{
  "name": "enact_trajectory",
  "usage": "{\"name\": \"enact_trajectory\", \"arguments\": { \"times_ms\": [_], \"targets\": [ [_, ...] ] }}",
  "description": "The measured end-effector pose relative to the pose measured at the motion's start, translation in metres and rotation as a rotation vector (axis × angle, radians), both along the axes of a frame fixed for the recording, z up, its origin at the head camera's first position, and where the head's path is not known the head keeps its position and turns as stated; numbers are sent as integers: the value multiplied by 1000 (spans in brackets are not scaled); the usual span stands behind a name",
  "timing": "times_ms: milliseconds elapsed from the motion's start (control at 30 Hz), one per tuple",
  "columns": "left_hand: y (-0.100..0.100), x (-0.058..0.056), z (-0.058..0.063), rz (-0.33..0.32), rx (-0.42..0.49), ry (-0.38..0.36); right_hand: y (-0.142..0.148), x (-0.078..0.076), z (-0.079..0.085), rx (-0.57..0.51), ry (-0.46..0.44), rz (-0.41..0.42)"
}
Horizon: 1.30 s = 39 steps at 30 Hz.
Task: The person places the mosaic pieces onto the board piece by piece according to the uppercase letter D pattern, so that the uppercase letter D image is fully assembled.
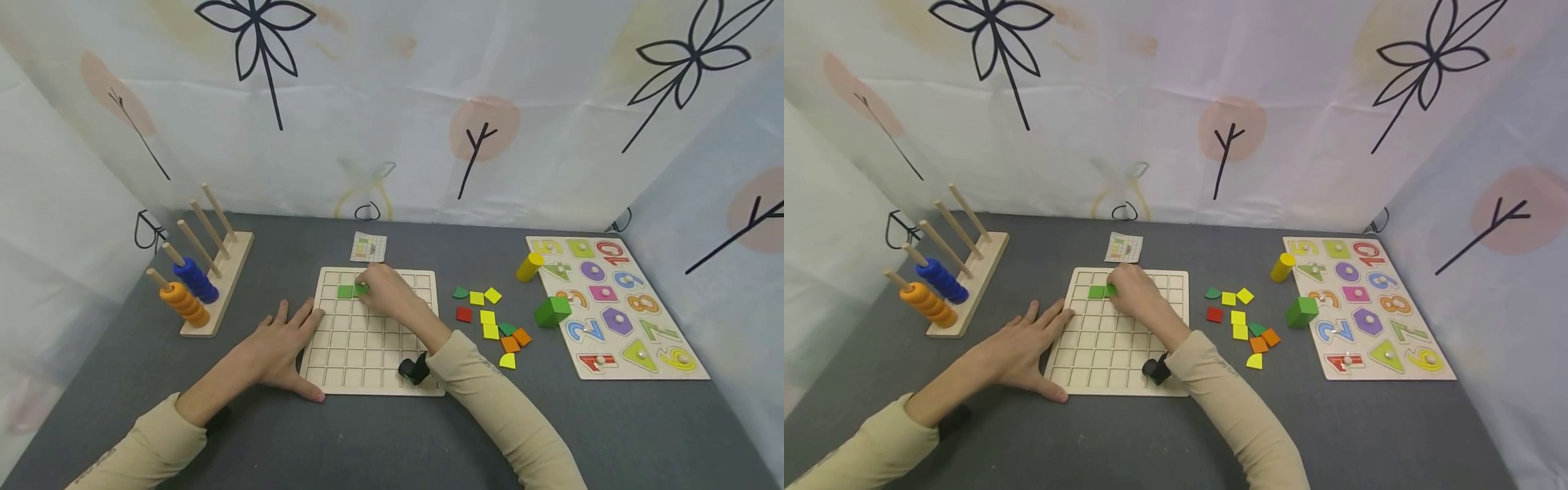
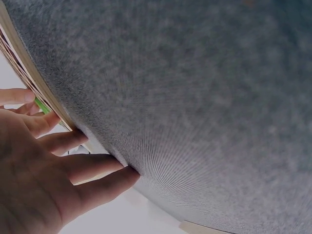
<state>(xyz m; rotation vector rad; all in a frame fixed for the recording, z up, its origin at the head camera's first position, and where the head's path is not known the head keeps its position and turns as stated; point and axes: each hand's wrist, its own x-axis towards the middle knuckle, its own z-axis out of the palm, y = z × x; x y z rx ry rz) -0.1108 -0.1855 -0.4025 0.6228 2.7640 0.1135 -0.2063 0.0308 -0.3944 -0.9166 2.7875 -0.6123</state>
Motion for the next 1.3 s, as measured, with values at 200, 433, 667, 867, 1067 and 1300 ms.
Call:
{"name": "enact_trajectory", "arguments": {
  "times_ms": [200, 433, 667, 867, 1067, 1300],
  "targets": [
    [0, 0, 0, -3, 2, 5, 1, 0, 0, -14, 9, 6],
    [0, -2, 0, -1, -4, -3, 2, 0, -1, -34, 18, 28],
    [1, -1, -1, 2, -10, 2, 3, 1, 0, -57, -4, 30],
    [1, 0, 0, -3, 1, 9, 4, 3, 0, -42, 6, 43],
    [0, 0, -1, -6, -4, 6, 7, 6, 1, -37, -6, 40],
    [0, -1, -2, -5, 3, 2, 21, 9, 7, -22, -5, 29]
  ]
}}
